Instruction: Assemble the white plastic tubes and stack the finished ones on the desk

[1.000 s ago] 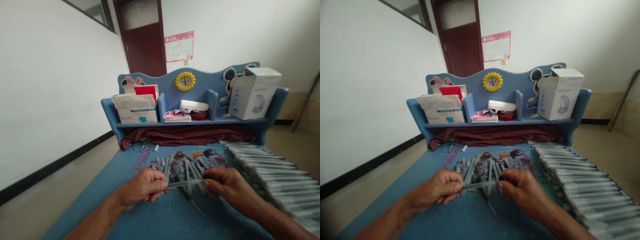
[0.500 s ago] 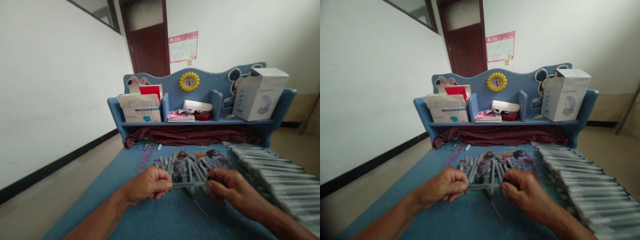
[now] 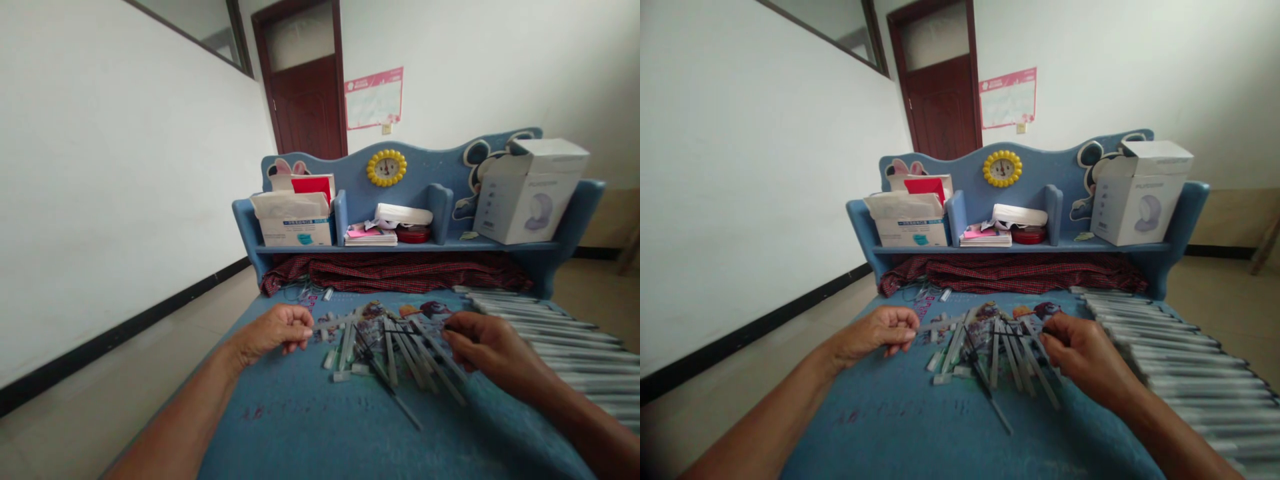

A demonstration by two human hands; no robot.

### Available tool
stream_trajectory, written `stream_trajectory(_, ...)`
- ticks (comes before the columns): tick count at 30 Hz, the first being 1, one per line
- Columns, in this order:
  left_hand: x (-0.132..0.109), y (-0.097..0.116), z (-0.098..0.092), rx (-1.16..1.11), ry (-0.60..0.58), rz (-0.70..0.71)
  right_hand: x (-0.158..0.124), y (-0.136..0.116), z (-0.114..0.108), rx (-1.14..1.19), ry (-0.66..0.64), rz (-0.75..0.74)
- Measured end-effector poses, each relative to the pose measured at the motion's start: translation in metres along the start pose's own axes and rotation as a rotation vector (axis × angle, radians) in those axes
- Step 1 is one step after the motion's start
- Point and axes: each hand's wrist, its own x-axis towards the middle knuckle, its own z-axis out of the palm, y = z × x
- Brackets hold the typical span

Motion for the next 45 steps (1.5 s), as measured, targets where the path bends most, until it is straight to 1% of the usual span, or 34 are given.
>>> stream_trajectory(3, 0.002, 0.006, 0.023, -0.061, 0.002, 0.035, -0.001, 0.002, 0.006, -0.275, 0.016, -0.115)
stream_trajectory(5, 0.004, 0.01, 0.039, -0.1, -0.016, 0.051, -0.002, 0.004, 0.009, -0.427, 0.022, -0.15)
stream_trajectory(7, 0.004, 0.014, 0.055, -0.149, -0.027, 0.061, -0.004, 0.006, 0.012, -0.516, 0.055, -0.159)
stream_trajectory(10, 0.003, 0.018, 0.073, -0.202, 0.023, 0.069, -0.009, 0.003, 0.019, -0.544, 0.084, -0.178)
stream_trajectory(13, -0.001, 0.024, 0.091, -0.224, 0.059, 0.061, -0.016, -0.004, 0.032, -0.494, 0.018, -0.266)
stream_trajectory(15, -0.005, 0.028, 0.104, -0.258, 0.028, 0.049, -0.021, -0.01, 0.043, -0.467, -0.011, -0.351)
stream_trajectory(18, -0.008, 0.032, 0.121, -0.323, -0.071, 0.039, -0.027, -0.014, 0.057, -0.453, 0.025, -0.496)
stream_trajectory(20, -0.007, 0.032, 0.128, -0.318, -0.108, 0.042, -0.028, -0.014, 0.063, -0.457, 0.079, -0.591)
stream_trajectory(22, -0.005, 0.029, 0.132, -0.275, -0.113, 0.053, -0.027, -0.013, 0.066, -0.466, 0.129, -0.652)
stream_trajectory(24, -0.003, 0.025, 0.134, -0.233, -0.103, 0.064, -0.026, -0.011, 0.068, -0.475, 0.16, -0.667)
stream_trajectory(27, -0.003, 0.021, 0.134, -0.197, -0.096, 0.069, -0.025, -0.01, 0.07, -0.52, 0.141, -0.655)
stream_trajectory(30, -0.002, 0.021, 0.127, -0.157, -0.053, 0.09, -0.027, -0.01, 0.072, -0.565, 0.073, -0.61)
stream_trajectory(31, -0.002, 0.021, 0.12, -0.14, -0.017, 0.101, -0.028, -0.01, 0.072, -0.567, 0.038, -0.592)
stream_trajectory(32, 0.0, 0.022, 0.111, -0.113, 0.044, 0.106, -0.029, -0.009, 0.071, -0.567, -0.001, -0.575)
stream_trajectory(33, 0.003, 0.021, 0.1, -0.086, 0.119, 0.102, -0.029, -0.009, 0.071, -0.565, -0.042, -0.564)
stream_trajectory(34, 0.006, 0.021, 0.086, -0.044, 0.218, 0.089, -0.03, -0.009, 0.07, -0.563, -0.086, -0.56)
stream_trajectory(35, 0.011, 0.019, 0.071, 0.013, 0.352, 0.055, -0.031, -0.009, 0.069, -0.562, -0.126, -0.559)
stream_trajectory(36, 0.016, 0.015, 0.054, 0.033, 0.437, 0.033, -0.031, -0.009, 0.069, -0.563, -0.16, -0.562)
stream_trajectory(38, 0.027, 0.005, 0.022, 0.06, 0.572, -0.012, -0.031, -0.009, 0.069, -0.565, -0.215, -0.582)
stream_trajectory(40, 0.038, -0.007, -0.006, 0.085, 0.687, -0.09, -0.031, -0.009, 0.069, -0.561, -0.245, -0.607)
stream_trajectory(42, 0.05, -0.02, -0.023, 0.104, 0.743, -0.157, -0.03, -0.008, 0.069, -0.561, -0.249, -0.63)
stream_trajectory(43, 0.056, -0.025, -0.029, 0.114, 0.753, -0.181, -0.03, -0.008, 0.069, -0.562, -0.249, -0.638)
stream_trajectory(45, 0.067, -0.033, -0.033, 0.137, 0.75, -0.202, -0.031, -0.007, 0.068, -0.562, -0.248, -0.651)
